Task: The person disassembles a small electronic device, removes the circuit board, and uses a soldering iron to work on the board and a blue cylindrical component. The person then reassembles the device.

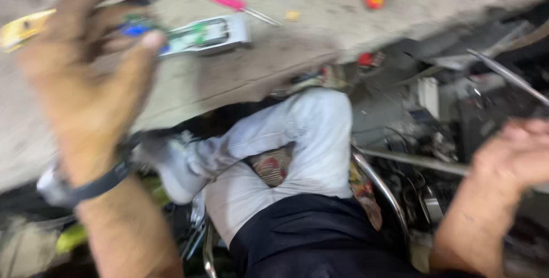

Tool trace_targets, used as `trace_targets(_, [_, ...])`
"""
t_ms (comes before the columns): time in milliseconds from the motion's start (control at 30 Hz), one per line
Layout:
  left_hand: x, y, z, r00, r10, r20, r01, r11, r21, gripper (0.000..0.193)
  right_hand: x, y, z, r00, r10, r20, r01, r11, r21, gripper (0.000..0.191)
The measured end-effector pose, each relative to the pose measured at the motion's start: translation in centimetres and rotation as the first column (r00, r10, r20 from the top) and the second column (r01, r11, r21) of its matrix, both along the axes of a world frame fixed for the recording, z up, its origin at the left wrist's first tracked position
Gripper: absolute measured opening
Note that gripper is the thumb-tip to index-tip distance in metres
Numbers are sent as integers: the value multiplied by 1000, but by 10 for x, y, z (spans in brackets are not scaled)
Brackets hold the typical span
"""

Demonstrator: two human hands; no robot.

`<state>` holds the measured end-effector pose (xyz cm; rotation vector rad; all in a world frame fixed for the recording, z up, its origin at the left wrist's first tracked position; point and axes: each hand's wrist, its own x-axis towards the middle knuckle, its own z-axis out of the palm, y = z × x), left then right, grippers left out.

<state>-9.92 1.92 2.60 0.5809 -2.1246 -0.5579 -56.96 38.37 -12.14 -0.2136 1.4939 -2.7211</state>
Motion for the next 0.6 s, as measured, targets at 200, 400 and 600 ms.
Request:
trace_targets(200, [-2, -11, -53, 998, -49, -41, 61, 931, 361, 36, 0, -12, -17, 993, -97, 68, 101, 993, -55, 43])
trace_targets(400, [-7, -20, -58, 998, -45, -44, 59, 906, 420, 31, -21, -60, -20, 987, -157, 18, 157, 987, -41, 50])
trace_targets(600, [-22, -12, 2, 992, 42, 119, -45, 999, 25, 32, -35, -112, -29, 941, 286, 181, -263, 955, -140, 51])
